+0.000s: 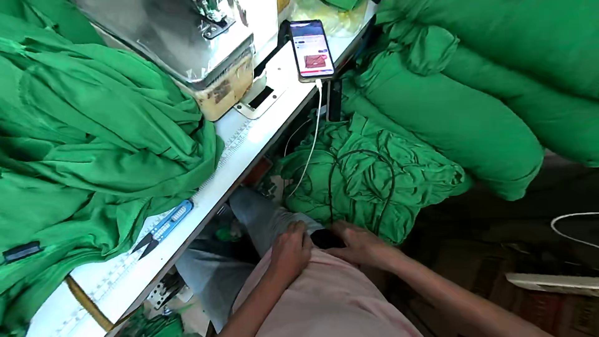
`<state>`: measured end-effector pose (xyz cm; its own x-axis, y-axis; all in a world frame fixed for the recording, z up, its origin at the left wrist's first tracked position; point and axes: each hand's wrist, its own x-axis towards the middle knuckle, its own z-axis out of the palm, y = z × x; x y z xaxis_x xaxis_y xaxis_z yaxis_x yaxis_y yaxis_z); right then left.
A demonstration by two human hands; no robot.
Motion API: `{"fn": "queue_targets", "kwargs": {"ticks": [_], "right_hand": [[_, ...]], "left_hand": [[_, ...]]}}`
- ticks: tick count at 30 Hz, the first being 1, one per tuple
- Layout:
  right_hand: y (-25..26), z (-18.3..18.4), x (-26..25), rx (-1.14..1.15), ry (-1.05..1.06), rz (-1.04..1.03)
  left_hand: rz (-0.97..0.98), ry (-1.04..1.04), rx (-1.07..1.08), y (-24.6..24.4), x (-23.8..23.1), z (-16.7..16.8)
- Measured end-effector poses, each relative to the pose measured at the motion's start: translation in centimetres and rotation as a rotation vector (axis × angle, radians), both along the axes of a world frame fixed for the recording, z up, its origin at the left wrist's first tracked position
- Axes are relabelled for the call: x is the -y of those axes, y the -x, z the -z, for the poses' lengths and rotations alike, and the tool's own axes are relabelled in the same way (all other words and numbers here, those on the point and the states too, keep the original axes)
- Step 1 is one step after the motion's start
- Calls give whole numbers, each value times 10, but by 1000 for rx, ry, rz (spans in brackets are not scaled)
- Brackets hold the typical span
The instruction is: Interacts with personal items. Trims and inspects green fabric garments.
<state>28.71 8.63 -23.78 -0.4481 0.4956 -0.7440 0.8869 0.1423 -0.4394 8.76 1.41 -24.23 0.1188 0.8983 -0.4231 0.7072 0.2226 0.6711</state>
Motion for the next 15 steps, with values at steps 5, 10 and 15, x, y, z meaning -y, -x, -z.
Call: {"fn": "queue_targets", "kwargs": {"ticks": [5,10,15], "right_hand": [[9,9,7,61,13,111],[12,4,13,67,-87,204],[3,-10,23,106,-184,232]], "left_hand": [[-26,-48,30,3,4,5],[-4,-72,52,3,4,8],[-9,-85,85,2,6,6]]}}
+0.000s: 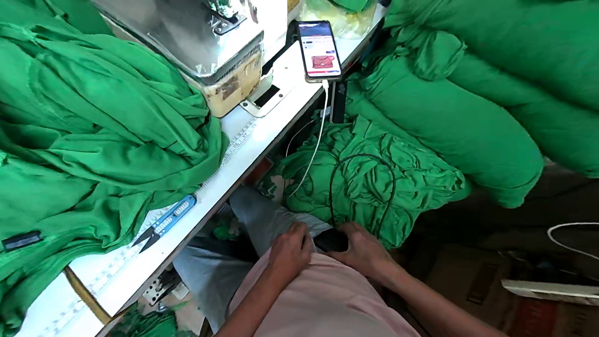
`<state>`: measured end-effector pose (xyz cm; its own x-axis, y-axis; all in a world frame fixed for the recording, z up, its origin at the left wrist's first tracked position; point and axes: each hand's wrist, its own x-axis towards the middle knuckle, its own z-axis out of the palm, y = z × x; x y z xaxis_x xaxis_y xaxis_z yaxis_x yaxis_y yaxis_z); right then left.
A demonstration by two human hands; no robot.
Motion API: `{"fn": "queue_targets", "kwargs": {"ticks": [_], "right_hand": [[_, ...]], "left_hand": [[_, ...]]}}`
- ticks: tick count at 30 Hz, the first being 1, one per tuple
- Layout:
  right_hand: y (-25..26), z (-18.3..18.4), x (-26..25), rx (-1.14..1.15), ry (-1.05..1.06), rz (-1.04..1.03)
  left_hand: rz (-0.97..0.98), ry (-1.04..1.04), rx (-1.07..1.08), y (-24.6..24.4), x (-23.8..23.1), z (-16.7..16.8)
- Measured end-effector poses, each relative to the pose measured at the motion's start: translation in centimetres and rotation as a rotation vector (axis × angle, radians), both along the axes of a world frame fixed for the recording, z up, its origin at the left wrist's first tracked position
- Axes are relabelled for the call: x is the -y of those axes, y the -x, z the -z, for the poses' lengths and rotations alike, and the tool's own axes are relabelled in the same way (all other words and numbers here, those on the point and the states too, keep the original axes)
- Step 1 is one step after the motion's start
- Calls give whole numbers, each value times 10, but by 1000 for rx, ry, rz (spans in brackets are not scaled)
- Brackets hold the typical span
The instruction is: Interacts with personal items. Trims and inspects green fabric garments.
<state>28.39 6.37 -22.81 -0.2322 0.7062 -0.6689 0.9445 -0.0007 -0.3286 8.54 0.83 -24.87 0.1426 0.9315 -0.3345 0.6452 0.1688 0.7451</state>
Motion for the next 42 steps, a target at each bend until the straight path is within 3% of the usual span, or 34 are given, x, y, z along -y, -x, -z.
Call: {"fn": "queue_targets", "kwargs": {"ticks": [9,15,18,24,30,34,39,42], "right_hand": [[-37,-26,-5,-2,-179,-188],[-60,-40,-22,-10,-116,-277],[-68,-52,-35,-58,121,-105],[-84,-39,-35,-494,676,377],[-83,-17,-33,-628,791,477],[-81,-17,-38,-654,842,404],[-64,-40,-55,-722,836,246],[-55,-59,-61,-691,724,131]], "left_hand": [[-1,63,-3,0,-3,-7],[5,55,-7,-1,-3,-6],[4,56,-11,-1,-3,-6],[30,44,-10,-1,-2,-4],[-12,-30,42,1,-1,-3],[-76,-53,276,-1,-7,-7],[-118,48,861,-3,-19,-17],[-286,124,1091,-5,-18,-33]]}}
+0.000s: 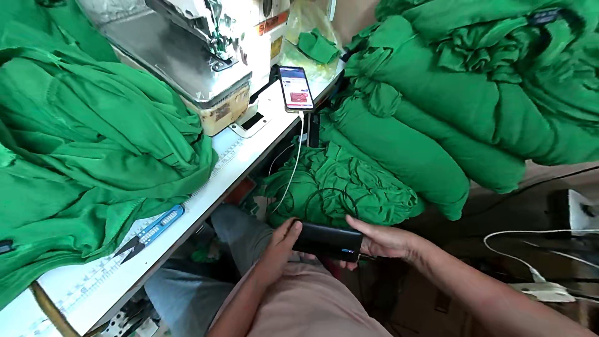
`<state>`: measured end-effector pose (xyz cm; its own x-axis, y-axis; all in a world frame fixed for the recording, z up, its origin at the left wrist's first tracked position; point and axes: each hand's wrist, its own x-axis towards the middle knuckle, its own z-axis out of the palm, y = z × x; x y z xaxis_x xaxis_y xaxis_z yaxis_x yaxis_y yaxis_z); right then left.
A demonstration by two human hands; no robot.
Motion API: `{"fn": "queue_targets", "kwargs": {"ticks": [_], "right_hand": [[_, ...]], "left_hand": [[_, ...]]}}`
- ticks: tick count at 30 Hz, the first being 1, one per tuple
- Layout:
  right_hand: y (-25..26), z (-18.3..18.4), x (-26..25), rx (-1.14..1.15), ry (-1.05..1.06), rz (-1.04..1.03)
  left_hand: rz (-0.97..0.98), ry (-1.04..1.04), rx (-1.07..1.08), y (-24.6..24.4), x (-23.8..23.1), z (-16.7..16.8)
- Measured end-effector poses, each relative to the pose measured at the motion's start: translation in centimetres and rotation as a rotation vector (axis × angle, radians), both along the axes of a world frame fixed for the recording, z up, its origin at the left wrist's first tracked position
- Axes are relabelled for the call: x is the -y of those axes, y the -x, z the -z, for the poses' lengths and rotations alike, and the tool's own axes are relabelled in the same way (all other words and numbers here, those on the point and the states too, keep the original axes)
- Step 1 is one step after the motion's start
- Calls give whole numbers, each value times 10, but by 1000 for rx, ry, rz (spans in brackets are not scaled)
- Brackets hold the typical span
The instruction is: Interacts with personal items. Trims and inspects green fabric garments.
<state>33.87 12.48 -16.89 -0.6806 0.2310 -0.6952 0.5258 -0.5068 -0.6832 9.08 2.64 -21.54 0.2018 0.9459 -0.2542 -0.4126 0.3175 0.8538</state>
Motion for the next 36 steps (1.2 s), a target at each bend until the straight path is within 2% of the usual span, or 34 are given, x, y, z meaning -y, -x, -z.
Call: {"fn": "queue_targets", "kwargs": {"ticks": [3,6,11,15,19,21,23,25,27,30,33,36], "right_hand": [[1,-11,-9,36,-220,-82],[1,-13,-9,26,-400,-63],[11,-11,-5,8,-571,-131],[16,-13,2,-40,-569,-98],[20,-15,3,-120,-355,143],[16,-2,1,-170,-287,274],[15,12,4,-83,-434,246],[18,25,13,-1,-729,39],[29,36,28,-5,-967,-87],[48,51,50,-59,-1203,-111],[63,58,60,-181,-1276,-113],[65,52,57,-271,-1188,-176]], "left_hand": [[-184,43,13,4,5,-2],[-335,111,-8,12,6,0],[-357,102,-26,19,10,1],[-330,33,-70,28,10,-9],[-338,-131,-47,30,6,-25],[-366,-210,-37,29,4,-32],[-397,-283,-14,30,1,-40],[-436,-333,9,32,0,-49],[-464,-359,29,34,2,-56],[-503,-363,55,33,4,-66],[-523,-373,47,31,7,-73],[-545,-413,23,31,6,-78]]}}
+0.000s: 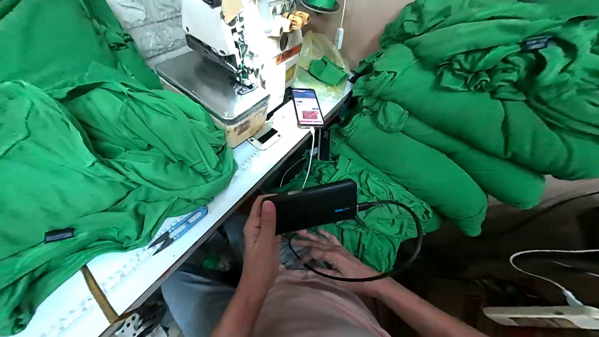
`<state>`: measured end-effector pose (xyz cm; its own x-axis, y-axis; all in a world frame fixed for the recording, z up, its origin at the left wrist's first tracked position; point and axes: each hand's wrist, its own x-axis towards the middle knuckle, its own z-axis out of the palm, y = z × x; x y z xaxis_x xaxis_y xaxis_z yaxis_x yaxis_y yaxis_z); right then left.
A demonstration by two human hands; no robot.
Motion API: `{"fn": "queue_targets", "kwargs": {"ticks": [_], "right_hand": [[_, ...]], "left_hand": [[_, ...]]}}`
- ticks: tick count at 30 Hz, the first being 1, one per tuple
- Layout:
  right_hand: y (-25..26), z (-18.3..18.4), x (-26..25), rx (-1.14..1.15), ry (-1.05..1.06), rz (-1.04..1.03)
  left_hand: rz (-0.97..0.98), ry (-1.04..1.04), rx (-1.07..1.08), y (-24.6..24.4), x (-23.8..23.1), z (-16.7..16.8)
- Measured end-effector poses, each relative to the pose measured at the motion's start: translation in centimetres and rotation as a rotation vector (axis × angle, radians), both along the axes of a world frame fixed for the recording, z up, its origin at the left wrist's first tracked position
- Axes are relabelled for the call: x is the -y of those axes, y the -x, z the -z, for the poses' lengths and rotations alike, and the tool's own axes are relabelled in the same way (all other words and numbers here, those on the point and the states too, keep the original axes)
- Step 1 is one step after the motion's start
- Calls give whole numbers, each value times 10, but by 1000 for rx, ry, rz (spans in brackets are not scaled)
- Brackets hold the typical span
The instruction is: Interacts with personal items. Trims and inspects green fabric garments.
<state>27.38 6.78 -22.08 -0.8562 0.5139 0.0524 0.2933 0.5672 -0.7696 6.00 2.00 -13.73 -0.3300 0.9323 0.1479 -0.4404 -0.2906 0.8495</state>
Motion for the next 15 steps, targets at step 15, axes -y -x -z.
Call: {"fn": "queue_targets", "kwargs": {"ticks": [15], "right_hand": [[-166,-142,-61,-14,382,211]], "left_hand": [[-136,190,-136,21,-2,8]]}}
